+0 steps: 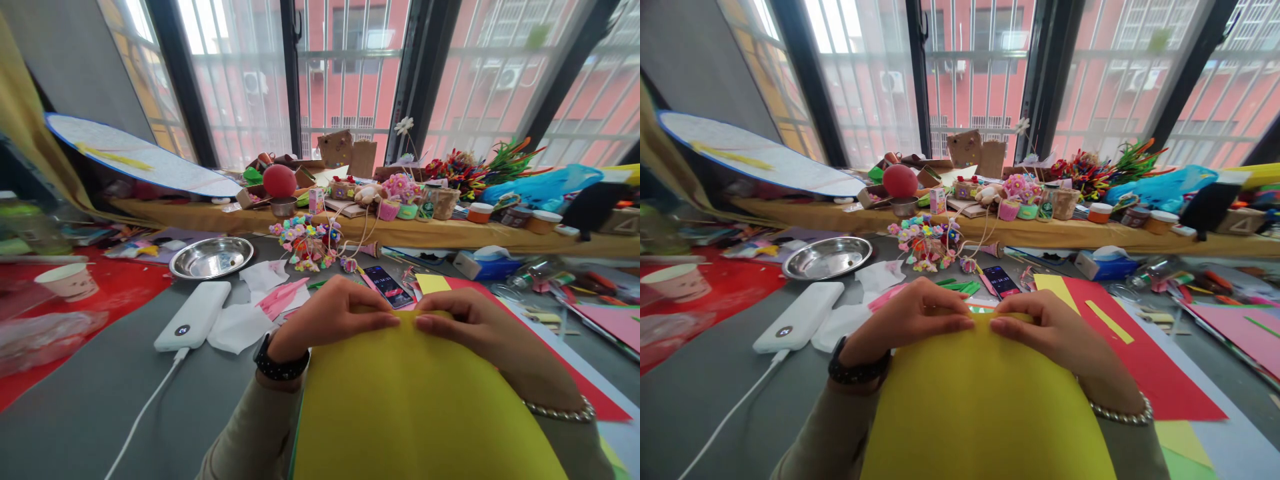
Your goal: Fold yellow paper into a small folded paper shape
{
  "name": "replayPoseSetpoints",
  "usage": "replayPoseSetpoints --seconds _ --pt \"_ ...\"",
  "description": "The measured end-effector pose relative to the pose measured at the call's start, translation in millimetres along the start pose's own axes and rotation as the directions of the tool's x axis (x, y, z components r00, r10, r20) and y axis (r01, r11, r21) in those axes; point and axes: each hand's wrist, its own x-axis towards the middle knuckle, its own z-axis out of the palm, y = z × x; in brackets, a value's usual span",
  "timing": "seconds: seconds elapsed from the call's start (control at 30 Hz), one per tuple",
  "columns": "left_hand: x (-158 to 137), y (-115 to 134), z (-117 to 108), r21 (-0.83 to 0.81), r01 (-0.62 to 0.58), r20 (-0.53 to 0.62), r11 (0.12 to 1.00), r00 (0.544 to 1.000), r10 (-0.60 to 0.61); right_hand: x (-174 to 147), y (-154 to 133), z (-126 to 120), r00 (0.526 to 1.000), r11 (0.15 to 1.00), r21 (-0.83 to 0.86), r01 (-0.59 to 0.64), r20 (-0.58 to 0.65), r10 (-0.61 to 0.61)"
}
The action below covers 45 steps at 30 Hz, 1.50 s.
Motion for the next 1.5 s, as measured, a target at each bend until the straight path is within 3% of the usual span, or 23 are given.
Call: replayPoseSetpoints --seconds 0.17,0.3,0.5,0.73,0.93,1.27,1.5 --pt "1.4 -4.3 2.0 -0.047 0.011 -0.005 0.999 1.000 -0.011 -0.3 -2.0 0.2 0.998 0.996 0.069 -0.050 -0.023 0.051" --pt "-0.2 -3.0 5.0 0.041 -0.021 -0.059 0.999 0.998 0.023 -0.1 -4.0 0.6 0.998 0.997 0.057 -0.057 -0.030 0.059" --pt "-2.7 2.2 5.3 0.343 -0.129 -0.111 0.930 0.978 0.177 -3.8 -3.8 2.2 0.990 0.970 -0.242 0.027 -0.126 -0.059" --pt "-1.6 4.0 3.3 0.343 -0.173 -0.070 0.923 0.975 0.209 -10.5 -11.4 5.8 0.979 0.910 -0.407 0.076 -0.145 -0.146" --pt "-3.2 9.3 4.9 0.294 -0.174 -0.052 0.940 0.979 0.198 -18.3 -25.8 11.7 0.983 0.913 -0.404 0.057 -0.135 -0.121" --pt "-2.7 8.9 5.9 0.131 -0.239 -0.076 0.962 0.965 0.250 -21.5 -28.3 11.3 0.991 0.987 -0.156 -0.037 -0.132 0.016" --pt "-5.1 12.3 4.7 0.065 -0.214 -0.075 0.975 0.973 0.219 -21.0 -29.9 11.9 0.991 0.991 -0.130 -0.034 -0.131 0.016"
